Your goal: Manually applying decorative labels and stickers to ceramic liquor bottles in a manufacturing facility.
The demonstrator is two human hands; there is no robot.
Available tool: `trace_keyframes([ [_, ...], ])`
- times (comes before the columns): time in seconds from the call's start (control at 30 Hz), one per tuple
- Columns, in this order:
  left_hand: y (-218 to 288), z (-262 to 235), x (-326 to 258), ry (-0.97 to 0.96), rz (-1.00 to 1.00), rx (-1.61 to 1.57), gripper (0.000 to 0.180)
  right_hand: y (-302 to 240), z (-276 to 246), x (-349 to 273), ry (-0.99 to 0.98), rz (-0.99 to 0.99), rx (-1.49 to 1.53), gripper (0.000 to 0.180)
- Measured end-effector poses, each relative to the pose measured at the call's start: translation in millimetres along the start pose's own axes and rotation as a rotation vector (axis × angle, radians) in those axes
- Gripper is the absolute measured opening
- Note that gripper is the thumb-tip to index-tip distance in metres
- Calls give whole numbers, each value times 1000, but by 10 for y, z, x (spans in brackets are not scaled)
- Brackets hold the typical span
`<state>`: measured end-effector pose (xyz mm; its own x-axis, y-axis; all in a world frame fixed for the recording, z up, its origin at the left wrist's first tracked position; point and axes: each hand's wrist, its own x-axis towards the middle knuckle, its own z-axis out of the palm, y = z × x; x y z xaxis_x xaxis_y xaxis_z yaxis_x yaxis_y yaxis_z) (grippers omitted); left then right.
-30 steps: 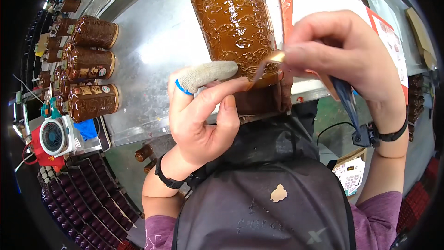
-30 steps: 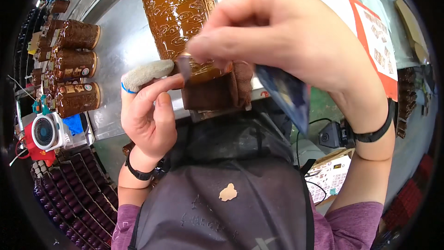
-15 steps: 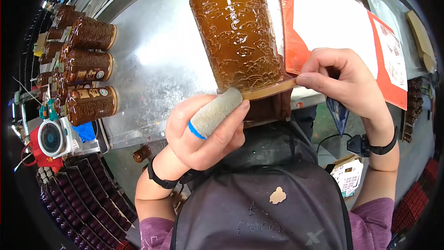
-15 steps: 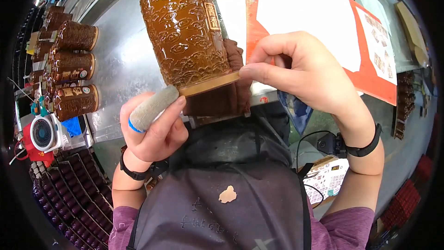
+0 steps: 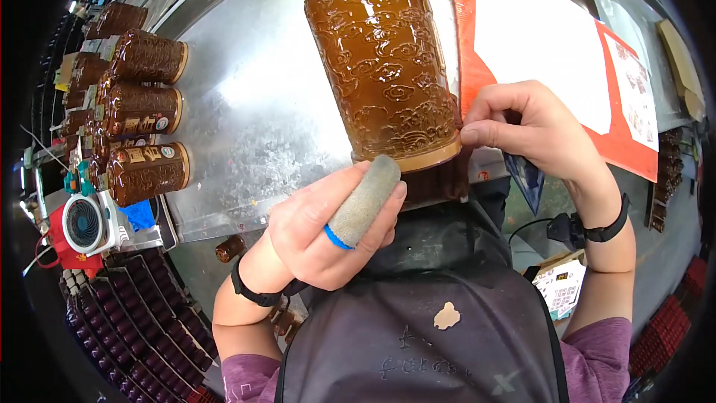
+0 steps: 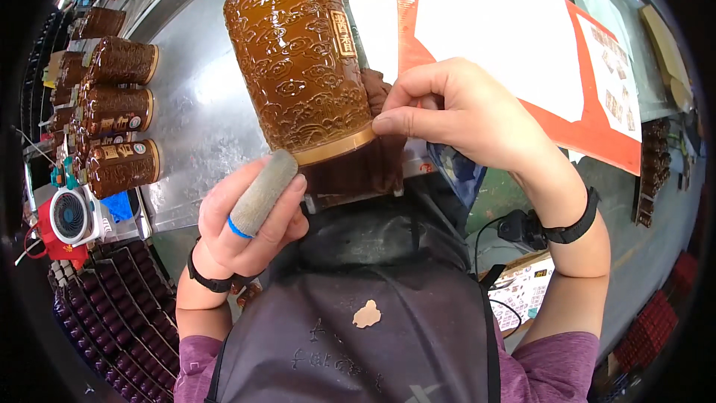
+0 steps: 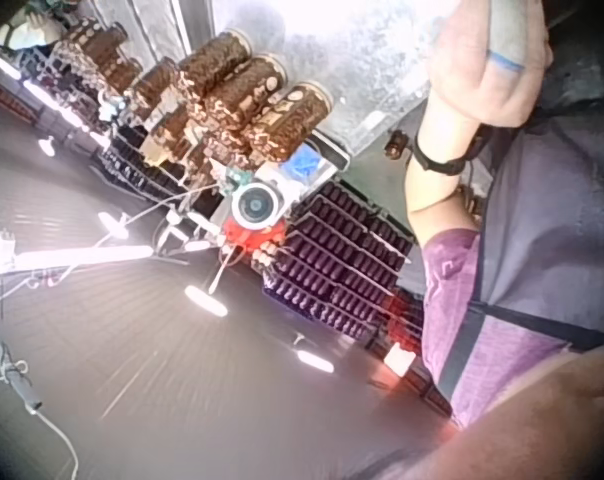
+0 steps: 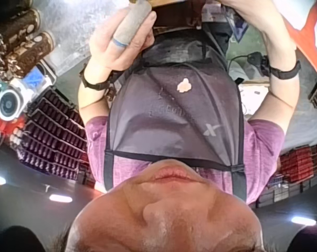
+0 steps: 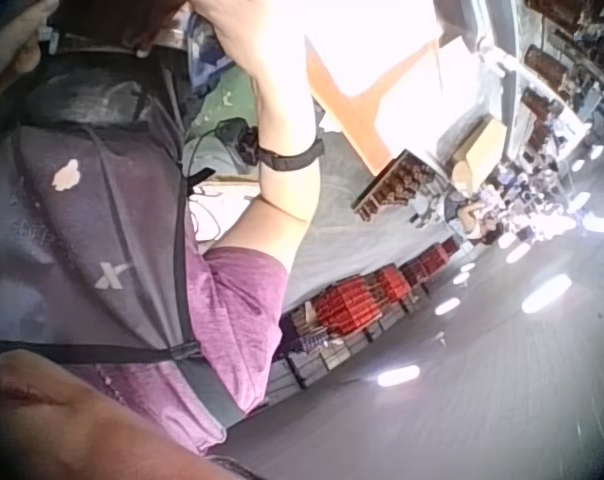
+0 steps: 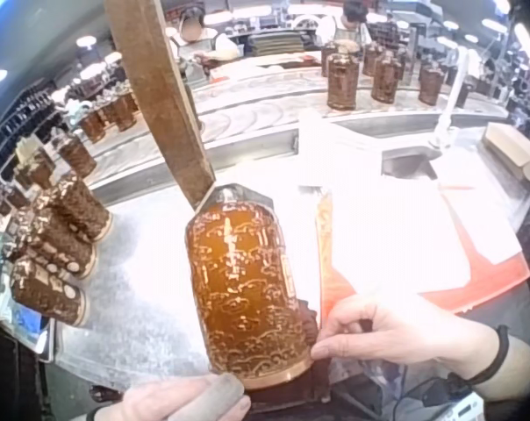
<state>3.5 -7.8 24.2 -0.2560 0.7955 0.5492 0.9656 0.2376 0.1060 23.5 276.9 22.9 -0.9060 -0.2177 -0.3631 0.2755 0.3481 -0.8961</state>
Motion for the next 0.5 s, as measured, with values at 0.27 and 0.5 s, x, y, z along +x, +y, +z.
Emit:
trace_keyframes([
  [0.27, -37, 65, 130, 6, 138, 33, 24, 60, 10, 48, -55, 49, 180, 19],
  [0.5, -2, 316, 282, 108, 151, -17, 34, 20, 31, 27, -57, 90, 226, 14],
])
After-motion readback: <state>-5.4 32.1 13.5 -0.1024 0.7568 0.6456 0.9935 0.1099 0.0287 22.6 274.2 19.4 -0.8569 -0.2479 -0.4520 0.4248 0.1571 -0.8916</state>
